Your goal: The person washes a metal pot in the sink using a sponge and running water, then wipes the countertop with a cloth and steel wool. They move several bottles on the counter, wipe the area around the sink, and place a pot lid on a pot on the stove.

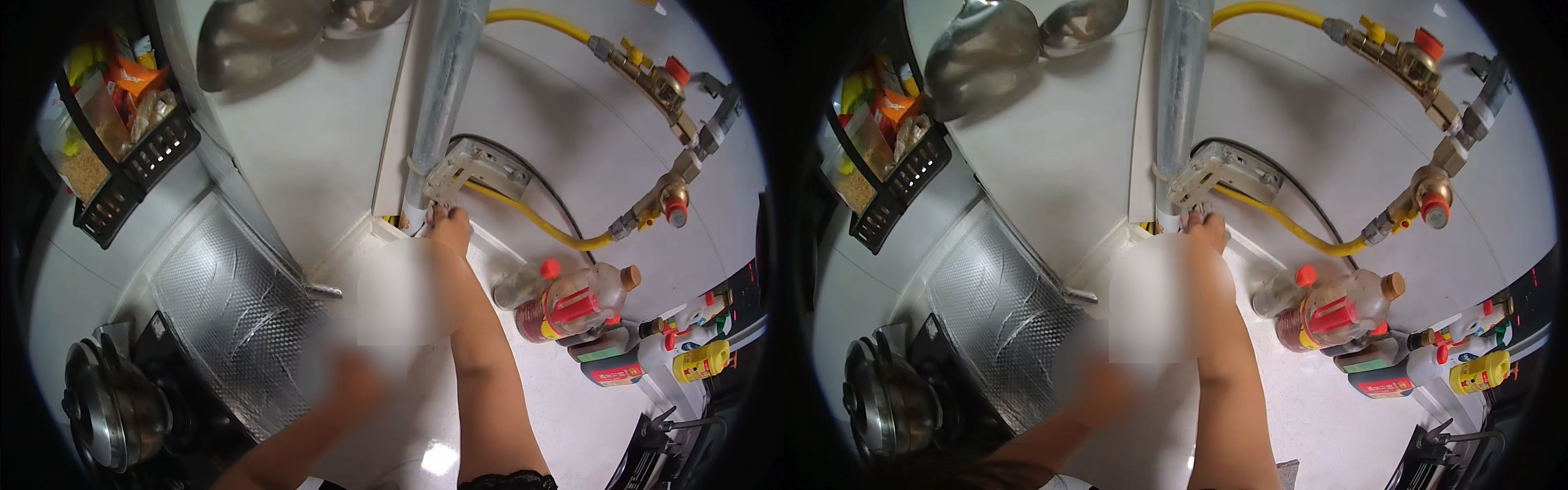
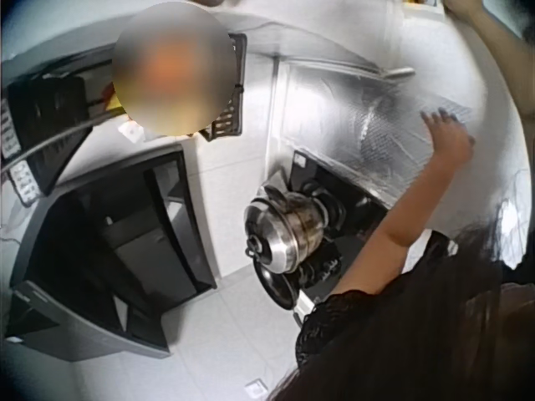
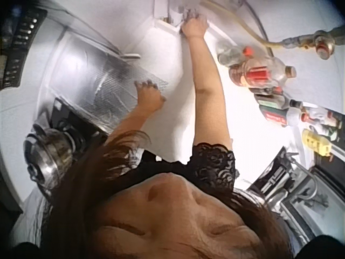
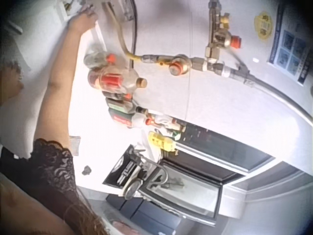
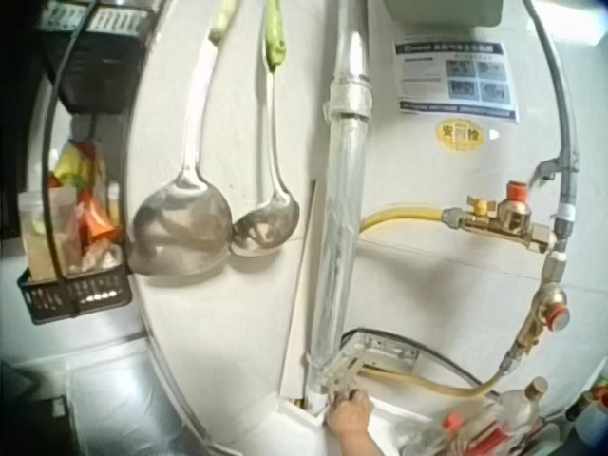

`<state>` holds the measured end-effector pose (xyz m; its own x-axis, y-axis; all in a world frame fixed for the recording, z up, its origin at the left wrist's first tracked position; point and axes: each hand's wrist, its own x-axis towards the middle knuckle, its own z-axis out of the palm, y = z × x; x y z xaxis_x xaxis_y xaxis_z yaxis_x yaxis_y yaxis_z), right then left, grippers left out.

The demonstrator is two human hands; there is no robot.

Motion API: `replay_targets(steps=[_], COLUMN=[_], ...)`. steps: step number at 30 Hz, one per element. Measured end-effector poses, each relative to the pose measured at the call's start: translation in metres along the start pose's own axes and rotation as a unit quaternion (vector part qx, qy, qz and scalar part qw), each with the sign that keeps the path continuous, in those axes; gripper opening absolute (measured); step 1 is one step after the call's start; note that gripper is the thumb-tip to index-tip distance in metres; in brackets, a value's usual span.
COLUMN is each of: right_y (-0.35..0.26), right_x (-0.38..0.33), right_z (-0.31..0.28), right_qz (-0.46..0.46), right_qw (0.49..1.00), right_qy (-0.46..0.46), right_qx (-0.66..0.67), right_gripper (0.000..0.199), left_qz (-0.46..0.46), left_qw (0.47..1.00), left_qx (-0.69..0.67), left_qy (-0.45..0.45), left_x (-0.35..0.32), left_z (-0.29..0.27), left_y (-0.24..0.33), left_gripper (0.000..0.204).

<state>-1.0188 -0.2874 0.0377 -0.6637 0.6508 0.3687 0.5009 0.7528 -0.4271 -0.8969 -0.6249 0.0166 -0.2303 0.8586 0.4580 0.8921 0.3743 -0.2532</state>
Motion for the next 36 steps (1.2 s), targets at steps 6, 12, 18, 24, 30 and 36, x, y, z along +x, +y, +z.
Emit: replay_targets(steps=[6,12,18,24,30,36], right_y=[-0.017,-0.003,-0.037,-0.036,0.011,-0.012], right_x=[-0.05,0.033,0.039,0.012,-0.069,-0.184], right_z=[-0.039,-0.023,-0.028,-0.063,-0.034,-0.079], right_qz=[-0.051,-0.13,-0.101,0.045,-0.119,-0.322], right_qw=[0.991,0.99,0.95,0.955,0.983,0.926], right_qy=[0.034,-0.055,-0.216,-0.242,0.005,-0.118], right_qx=[0.119,-0.014,-0.2,-0.169,-0.138,0.158], right_gripper=[0.045,0.04,0.033,0.05,0.049,0.046], left_qz=[-0.013,-0.001,0.0,0.0,-0.002,-0.021], left_qw=[0.999,1.0,1.0,1.0,0.999,0.999], left_qx=[0.023,0.002,-0.001,-0.015,-0.033,-0.028], left_qy=[-0.025,-0.012,-0.012,-0.005,0.012,-0.007], left_x=[-0.001,0.002,-0.004,-0.003,0.006,-0.002], left_z=[-0.008,0.0,-0.005,-0.013,-0.012,-0.012], left_y=[-0.008,0.0,-0.008,-0.012,-0.005,-0.012], left_gripper=[0.02,0.019,0.019,0.019,0.02,0.02])
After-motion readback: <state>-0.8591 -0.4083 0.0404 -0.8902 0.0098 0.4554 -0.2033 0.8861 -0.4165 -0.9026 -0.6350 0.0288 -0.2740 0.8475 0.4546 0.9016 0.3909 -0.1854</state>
